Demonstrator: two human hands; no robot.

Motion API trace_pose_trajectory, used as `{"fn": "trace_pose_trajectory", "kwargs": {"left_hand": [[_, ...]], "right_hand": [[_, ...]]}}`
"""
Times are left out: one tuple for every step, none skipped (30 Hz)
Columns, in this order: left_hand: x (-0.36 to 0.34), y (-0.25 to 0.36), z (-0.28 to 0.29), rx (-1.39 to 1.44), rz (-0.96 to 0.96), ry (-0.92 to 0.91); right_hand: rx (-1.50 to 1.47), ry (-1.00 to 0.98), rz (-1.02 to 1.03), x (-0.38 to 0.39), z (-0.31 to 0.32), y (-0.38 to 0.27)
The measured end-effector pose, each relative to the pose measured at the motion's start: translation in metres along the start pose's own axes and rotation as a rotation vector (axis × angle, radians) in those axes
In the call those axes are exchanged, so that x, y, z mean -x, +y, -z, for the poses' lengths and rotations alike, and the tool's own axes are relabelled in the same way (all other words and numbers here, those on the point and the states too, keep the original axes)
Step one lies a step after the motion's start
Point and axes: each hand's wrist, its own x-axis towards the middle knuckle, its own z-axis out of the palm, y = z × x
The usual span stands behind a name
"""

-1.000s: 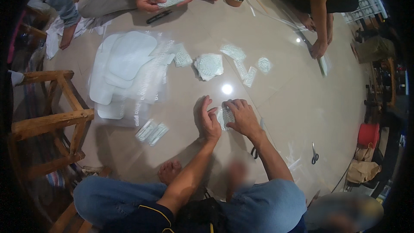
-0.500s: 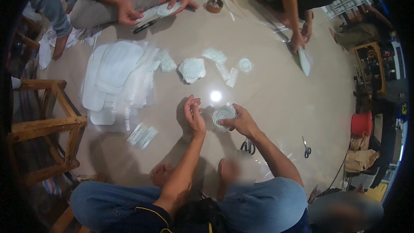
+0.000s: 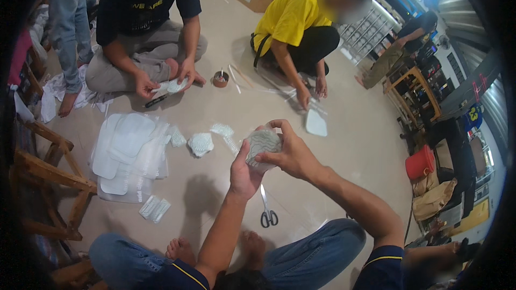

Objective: The person sits on the floor and uses scissors to cut patterned shapes out of a white foam-like material. They repeatedly pick up sheets, cut along the printed outlines, and place the finished cutouts on the floor. Other people are also working on similar tasks nearby.

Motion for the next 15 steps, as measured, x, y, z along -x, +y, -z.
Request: {"fn": "trace_pose_trajectory", "kwargs": {"left_hand": [[0.0,0.003,-0.003,-0.016,0.009,-0.011],[0.0,0.007,-0.005,-0.041,0.018,-0.01],[0.002,0.011,-0.012,-0.031,0.006,-0.01],[-0.001,0.011,-0.013,-0.026,-0.008,-0.011],[-0.002,0.01,-0.013,-0.018,-0.017,-0.009],[-0.003,0.009,-0.012,-0.011,-0.024,-0.005],[-0.003,0.008,-0.013,-0.03,-0.025,0.001],[-0.004,0.008,-0.015,-0.05,-0.028,0.009],[-0.004,0.008,-0.015,-0.071,-0.031,0.018],[-0.006,0.007,-0.013,-0.108,-0.038,0.028],[-0.006,0.004,-0.012,-0.138,-0.044,0.036],[-0.007,0.002,-0.01,-0.168,-0.05,0.045],[-0.007,0.001,-0.009,-0.181,-0.04,0.049],[-0.005,0.001,-0.007,-0.2,-0.03,0.058],[-0.004,0.001,-0.005,-0.219,-0.02,0.066]], "right_hand": [[0.041,0.047,0.11,0.003,0.004,0.011],[0.144,0.105,0.168,0.007,0.007,0.011],[0.244,0.164,0.223,0.011,0.011,0.012],[0.342,0.225,0.277,0.012,0.014,0.012],[0.292,0.237,0.246,0.013,0.014,0.012],[0.24,0.249,0.214,0.014,0.014,0.012],[0.186,0.262,0.18,0.015,0.014,0.013],[0.163,0.249,0.156,0.016,0.015,0.014],[0.138,0.235,0.132,0.016,0.015,0.017],[0.112,0.221,0.107,0.016,0.014,0.02],[0.104,0.219,0.099,0.016,0.015,0.022],[0.095,0.215,0.091,0.016,0.015,0.025],[0.087,0.212,0.084,0.016,0.015,0.027],[0.065,0.2,0.067,0.014,0.015,0.031],[0.044,0.188,0.052,0.012,0.014,0.034]]}}
